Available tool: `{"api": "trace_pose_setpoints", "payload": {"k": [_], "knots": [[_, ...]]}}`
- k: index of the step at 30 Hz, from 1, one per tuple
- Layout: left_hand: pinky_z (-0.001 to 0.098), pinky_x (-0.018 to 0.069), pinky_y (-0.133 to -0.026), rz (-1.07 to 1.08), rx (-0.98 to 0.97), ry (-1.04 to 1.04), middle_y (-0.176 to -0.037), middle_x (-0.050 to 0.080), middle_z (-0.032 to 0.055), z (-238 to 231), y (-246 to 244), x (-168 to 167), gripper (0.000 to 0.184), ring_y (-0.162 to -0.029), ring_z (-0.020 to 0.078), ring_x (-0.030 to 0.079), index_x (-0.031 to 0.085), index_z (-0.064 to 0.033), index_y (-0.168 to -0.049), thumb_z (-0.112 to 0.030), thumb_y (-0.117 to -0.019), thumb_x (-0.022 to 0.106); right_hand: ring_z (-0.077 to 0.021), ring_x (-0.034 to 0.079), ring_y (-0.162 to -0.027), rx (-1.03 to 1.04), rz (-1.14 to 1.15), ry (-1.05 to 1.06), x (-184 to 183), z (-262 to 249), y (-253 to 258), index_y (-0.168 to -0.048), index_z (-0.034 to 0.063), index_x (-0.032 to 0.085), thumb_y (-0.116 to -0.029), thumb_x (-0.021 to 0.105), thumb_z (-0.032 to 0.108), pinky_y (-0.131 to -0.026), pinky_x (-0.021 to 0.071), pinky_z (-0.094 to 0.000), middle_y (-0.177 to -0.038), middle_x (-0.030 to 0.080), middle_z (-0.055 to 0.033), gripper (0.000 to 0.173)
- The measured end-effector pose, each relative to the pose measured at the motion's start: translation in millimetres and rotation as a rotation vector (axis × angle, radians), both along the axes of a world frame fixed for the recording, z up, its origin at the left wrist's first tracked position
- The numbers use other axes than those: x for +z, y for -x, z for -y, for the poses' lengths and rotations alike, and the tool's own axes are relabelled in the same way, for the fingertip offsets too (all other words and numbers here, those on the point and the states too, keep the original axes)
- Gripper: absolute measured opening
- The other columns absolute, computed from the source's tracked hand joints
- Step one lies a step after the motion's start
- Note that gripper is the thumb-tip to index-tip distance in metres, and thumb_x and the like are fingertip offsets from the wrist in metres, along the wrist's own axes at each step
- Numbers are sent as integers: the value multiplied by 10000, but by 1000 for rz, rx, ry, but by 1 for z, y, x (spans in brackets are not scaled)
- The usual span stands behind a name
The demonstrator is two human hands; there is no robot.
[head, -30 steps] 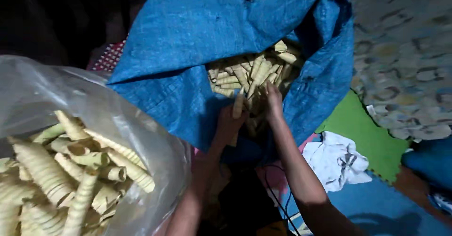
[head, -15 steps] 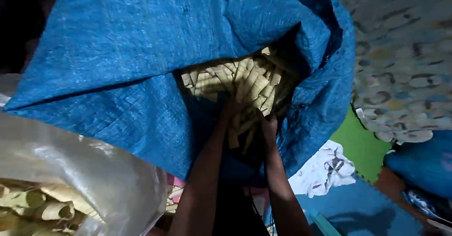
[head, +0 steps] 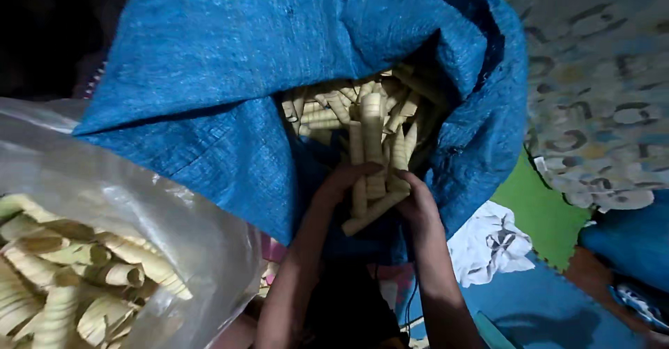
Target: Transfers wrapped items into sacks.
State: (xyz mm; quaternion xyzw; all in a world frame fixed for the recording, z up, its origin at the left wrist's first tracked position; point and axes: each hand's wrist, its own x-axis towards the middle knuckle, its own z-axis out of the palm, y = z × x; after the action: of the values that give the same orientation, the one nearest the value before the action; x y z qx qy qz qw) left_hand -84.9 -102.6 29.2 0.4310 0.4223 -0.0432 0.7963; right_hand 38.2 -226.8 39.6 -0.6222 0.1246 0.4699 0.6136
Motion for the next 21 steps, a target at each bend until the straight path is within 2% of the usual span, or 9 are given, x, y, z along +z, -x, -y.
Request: {"api": "trace_pose_setpoints", "payload": {"k": [2,4,8,10,14,16,17,19,21], "knots": [[372,575,-842,-9,73,-22,-1140,673,130,4,29,44,552,-944,184,671,484,-55,-1433,-224,-957,707,-146,683,-903,63,26,-64,23,3,12,-1204,20,558,-1040,436,79,-815,595,-332,-994,683,-87,213],[302,594,-790,-25,244,-86,-1032,695,78,17,69,82,448,-873,121,689,539,-21,-1344,-110,-939,706,-140,696,-867,97,89,-116,43,9,20,-1181,11,556,-982,489,18,-785,609,-321,-959,695,-81,211],[320,639,-793,139,770,-314,-1012,741,44,62,173,111,585,-897,137,736,499,-5,-1311,-20,-776,736,-131,712,-949,287,335,-301,80,17,34,-1277,46,536,-779,673,-10,-825,630,-326,-1058,715,-41,520],[314,633,-809,158,929,-491,-1019,727,6,82,221,121,689,-900,121,728,453,-17,-1354,-121,-762,789,-106,711,-976,386,534,-344,98,9,52,-1288,56,532,-772,713,-9,-846,627,-314,-1080,722,-7,550],[256,634,-734,-123,1173,-723,-885,714,-86,109,285,148,475,-791,36,716,522,-49,-1211,-135,-804,752,-35,674,-1026,643,826,-401,134,-24,132,-1426,30,424,-864,745,110,-885,604,-268,-1161,665,12,652],[261,623,-751,-411,1188,-789,-939,718,-36,108,320,148,497,-828,42,710,568,-42,-1238,-198,-819,785,-60,685,-941,859,893,-481,139,-43,186,-1476,18,388,-884,762,191,-813,614,-289,-1122,680,-37,722],[304,607,-813,-604,1129,-814,-1033,707,25,103,337,148,587,-906,83,704,544,-43,-1326,-283,-851,792,-113,695,-878,949,938,-491,138,-52,213,-1497,35,395,-864,792,216,-751,615,-335,-1106,697,-91,769],[569,500,-1006,-883,912,-871,-1321,600,272,92,362,149,918,-1178,363,637,271,-10,-1563,-410,-901,767,-205,626,-718,1076,962,-511,133,-69,255,-1567,129,355,-803,862,234,-572,544,-391,-1159,641,-160,923],[718,361,-1078,-941,734,-1032,-1510,356,417,84,362,156,1155,-1352,566,443,-2,57,-1611,-470,-898,737,-210,561,-691,1057,995,-549,134,-75,265,-1573,143,384,-788,881,258,-523,492,-363,-1187,586,-159,936]]}}
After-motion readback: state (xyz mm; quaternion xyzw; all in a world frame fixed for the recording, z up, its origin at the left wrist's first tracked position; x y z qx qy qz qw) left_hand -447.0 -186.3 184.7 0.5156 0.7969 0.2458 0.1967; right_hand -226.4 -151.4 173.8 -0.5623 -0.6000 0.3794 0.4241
